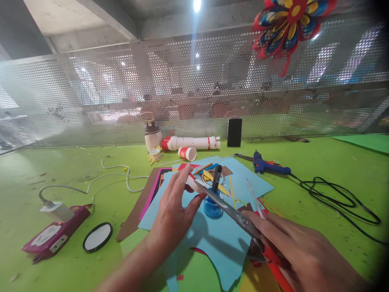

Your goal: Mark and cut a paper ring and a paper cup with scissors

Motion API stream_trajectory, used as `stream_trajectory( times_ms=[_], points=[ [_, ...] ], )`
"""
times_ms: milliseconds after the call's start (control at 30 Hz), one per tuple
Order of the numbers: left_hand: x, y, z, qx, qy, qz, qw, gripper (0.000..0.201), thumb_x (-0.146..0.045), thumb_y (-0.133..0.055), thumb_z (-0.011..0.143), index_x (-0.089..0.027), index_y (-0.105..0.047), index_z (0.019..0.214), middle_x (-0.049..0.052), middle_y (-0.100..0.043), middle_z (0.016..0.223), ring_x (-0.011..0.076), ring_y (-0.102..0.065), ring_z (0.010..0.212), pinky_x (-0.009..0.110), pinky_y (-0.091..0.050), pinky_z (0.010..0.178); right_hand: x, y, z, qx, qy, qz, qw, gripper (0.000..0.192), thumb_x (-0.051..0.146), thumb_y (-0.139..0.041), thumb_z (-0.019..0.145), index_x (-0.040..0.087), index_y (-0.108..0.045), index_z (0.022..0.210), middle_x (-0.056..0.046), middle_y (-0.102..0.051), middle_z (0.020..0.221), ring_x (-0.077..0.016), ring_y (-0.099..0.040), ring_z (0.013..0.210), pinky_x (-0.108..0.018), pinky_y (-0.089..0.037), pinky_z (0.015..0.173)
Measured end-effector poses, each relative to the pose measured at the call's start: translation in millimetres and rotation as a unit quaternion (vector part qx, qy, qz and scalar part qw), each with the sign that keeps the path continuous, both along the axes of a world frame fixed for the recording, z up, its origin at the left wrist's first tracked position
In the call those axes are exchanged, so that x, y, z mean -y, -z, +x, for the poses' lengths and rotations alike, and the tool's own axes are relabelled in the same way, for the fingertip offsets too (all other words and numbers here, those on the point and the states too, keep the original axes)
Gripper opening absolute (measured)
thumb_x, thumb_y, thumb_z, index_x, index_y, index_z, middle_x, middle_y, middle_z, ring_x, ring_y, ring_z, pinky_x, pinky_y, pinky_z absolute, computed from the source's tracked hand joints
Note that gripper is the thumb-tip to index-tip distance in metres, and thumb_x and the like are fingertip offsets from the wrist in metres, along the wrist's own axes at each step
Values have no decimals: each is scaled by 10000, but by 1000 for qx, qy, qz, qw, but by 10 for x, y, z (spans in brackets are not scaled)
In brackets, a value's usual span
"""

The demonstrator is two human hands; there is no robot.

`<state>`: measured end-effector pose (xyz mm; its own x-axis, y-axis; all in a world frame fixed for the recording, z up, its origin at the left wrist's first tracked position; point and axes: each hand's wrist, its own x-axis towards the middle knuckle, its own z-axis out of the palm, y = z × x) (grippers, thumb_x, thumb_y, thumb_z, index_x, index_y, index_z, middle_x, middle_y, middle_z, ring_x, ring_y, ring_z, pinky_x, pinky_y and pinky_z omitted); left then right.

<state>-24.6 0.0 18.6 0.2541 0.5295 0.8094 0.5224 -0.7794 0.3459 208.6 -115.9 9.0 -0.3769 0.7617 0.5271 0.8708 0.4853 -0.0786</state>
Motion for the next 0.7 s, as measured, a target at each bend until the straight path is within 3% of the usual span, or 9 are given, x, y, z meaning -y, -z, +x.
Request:
stream_trajectory(
  times_ms=[167,433,533,700],
  points=[
    [9,-12,-4,4,11,-28,1000,549,-225,-645,912,-186,-457,1426,145,-671,1249,174,-719,835,378,-620,853,-10,-49,-11,7,4,14,1000,439,88,-445,863,120,-573,1282,-194,-753,1013,-306,-763,770,-465,-661,616],
    [-30,13,-14,88,80,-124,985,588,-245,-660,884,-160,-455,1429,159,-662,1276,186,-715,906,350,-611,841,-49,-39,19,3,39,40,998,453,91,-459,847,154,-587,1277,-152,-758,909,-326,-774,857,-475,-665,685],
    [-19,-9,5,129,146,-175,965,601,-208,-654,873,-186,-421,1426,140,-670,1251,181,-703,941,328,-606,829,-59,-53,52,-34,49,-1,998,454,88,-465,853,179,-593,1279,-143,-764,976,-295,-772,839,-421,-662,682],
    [4,-89,50,198,227,-210,930,361,-155,-651,865,-199,-490,1185,107,-688,1161,139,-690,887,270,-596,775,-62,-94,73,-152,55,-95,982,393,169,-502,920,259,-576,1295,-100,-750,1107,-249,-757,912,-336,-652,722]
  ],
)
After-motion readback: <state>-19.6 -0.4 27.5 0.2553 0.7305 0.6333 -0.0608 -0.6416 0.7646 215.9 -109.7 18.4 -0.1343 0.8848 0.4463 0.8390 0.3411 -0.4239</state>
